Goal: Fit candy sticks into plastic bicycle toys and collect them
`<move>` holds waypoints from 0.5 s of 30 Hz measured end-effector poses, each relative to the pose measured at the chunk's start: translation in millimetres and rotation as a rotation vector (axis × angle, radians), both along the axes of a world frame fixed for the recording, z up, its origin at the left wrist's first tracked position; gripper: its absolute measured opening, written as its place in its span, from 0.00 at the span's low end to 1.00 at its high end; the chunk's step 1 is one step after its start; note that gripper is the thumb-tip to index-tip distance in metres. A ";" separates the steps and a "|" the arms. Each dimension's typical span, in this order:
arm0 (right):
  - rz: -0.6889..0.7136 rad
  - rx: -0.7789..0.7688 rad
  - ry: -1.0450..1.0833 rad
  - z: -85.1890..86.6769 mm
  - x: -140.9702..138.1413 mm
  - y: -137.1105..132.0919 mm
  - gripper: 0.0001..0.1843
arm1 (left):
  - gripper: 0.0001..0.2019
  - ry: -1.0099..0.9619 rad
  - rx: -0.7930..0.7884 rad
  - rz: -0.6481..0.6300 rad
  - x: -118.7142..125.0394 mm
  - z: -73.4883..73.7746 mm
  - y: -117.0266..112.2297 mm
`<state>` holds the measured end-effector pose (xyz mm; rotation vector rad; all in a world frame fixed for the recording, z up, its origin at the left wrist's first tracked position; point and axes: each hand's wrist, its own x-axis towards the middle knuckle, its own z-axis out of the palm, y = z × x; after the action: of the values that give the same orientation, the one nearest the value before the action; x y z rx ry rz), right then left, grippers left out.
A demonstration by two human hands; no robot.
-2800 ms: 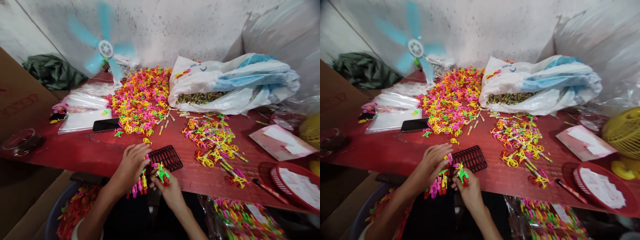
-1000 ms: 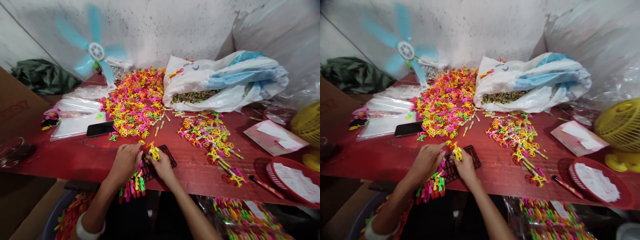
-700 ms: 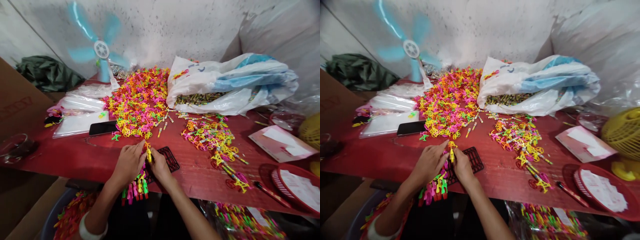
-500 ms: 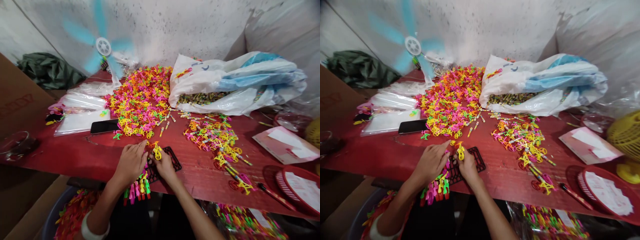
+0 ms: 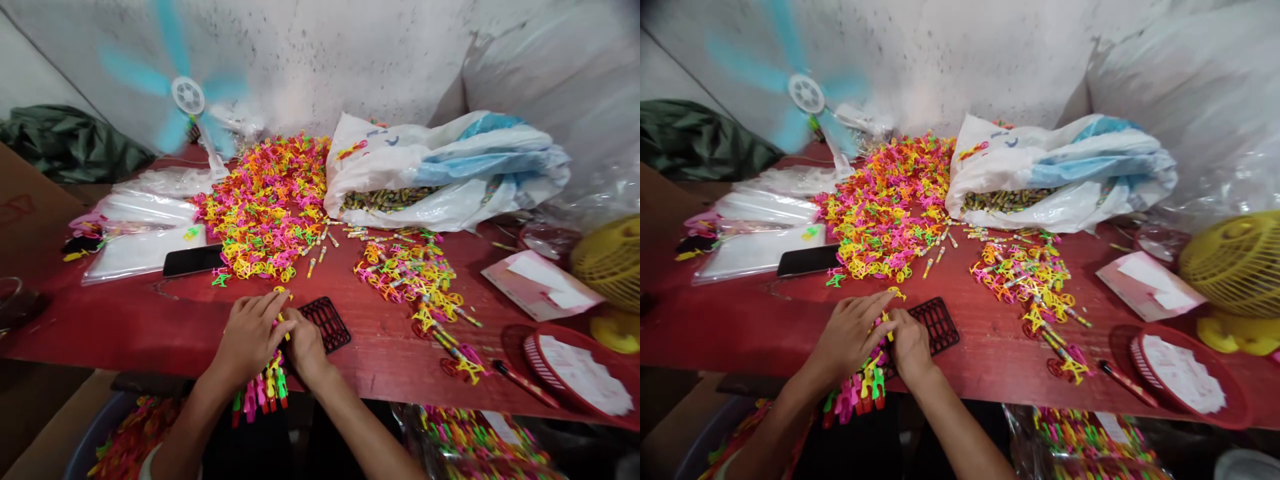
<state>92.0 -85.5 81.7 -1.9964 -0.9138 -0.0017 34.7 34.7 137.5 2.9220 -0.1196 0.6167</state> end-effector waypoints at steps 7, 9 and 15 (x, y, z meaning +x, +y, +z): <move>-0.416 -0.041 -0.238 21.1 83.2 -81.8 0.15 | 0.17 0.006 -0.018 0.017 0.9 3.8 -1.3; -0.691 -0.305 -0.285 26.9 112.0 -112.0 0.16 | 0.17 0.017 -0.030 0.015 0.9 4.8 -1.7; -0.566 -0.439 -0.289 22.6 125.2 -132.9 0.19 | 0.16 0.036 -0.062 0.019 1.0 4.8 -1.0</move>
<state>217.3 -218.4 104.2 -2.6600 -0.5158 -0.4510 35.6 33.7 142.3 2.8762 -0.0678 0.5603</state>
